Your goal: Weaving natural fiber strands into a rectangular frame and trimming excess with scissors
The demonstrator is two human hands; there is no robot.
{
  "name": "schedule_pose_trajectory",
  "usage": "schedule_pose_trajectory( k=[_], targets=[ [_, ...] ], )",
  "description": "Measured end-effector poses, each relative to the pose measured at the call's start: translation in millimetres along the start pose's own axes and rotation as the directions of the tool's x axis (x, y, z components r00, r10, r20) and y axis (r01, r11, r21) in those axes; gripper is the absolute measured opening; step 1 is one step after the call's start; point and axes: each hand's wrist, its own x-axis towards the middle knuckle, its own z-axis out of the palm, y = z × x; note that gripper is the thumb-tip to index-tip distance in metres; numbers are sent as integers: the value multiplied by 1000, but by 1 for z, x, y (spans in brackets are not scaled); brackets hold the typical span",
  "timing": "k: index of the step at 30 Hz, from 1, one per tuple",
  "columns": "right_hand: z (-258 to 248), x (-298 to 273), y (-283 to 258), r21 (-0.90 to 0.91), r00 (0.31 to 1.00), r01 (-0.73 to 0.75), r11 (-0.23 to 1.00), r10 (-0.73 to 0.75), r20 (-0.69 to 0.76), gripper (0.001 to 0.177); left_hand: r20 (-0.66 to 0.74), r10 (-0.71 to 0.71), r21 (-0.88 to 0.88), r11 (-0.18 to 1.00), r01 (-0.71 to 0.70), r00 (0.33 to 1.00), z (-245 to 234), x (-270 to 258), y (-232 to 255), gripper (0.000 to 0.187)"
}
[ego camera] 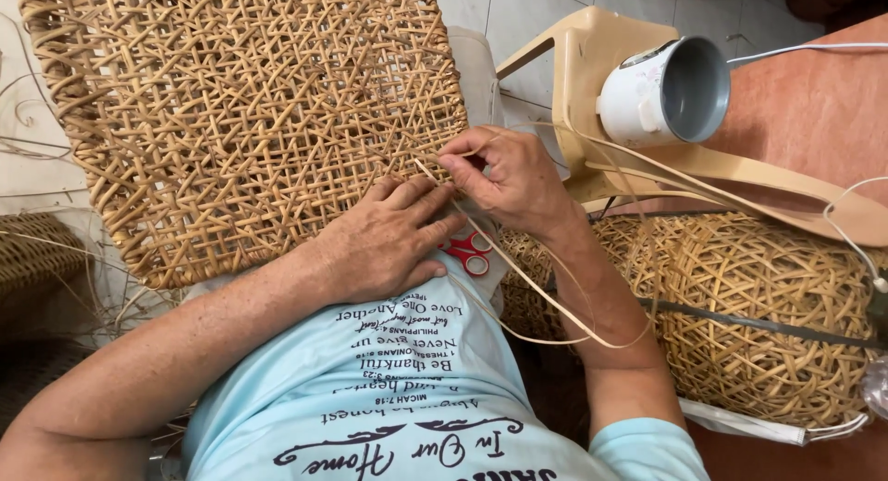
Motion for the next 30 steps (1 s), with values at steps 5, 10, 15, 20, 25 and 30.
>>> schedule_pose_trajectory(
  k=[5,10,15,20,25,30],
  targets=[
    [0,8,-11,-49,986,-67,997,74,150,12,15,7,14,1000,-7,1000,5,2,0,62],
    [0,13,-13,-66,978,-72,995,83,193,12,7,25,28,999,-26,1000,7,3,0,61],
    [1,13,-2,-174,956,-80,982,125,266,12,15,32,34,999,-33,999,12,5,-1,61],
    [0,14,-4,-236,941,-96,967,165,296,15,47,21,41,999,-23,999,9,6,0,58],
    [-1,17,1,-238,940,-113,965,181,290,16,62,23,42,999,-25,998,4,6,1,57],
    [-6,21,3,-207,940,-112,972,171,295,16,63,30,46,998,-33,998,6,6,1,56]
  ],
)
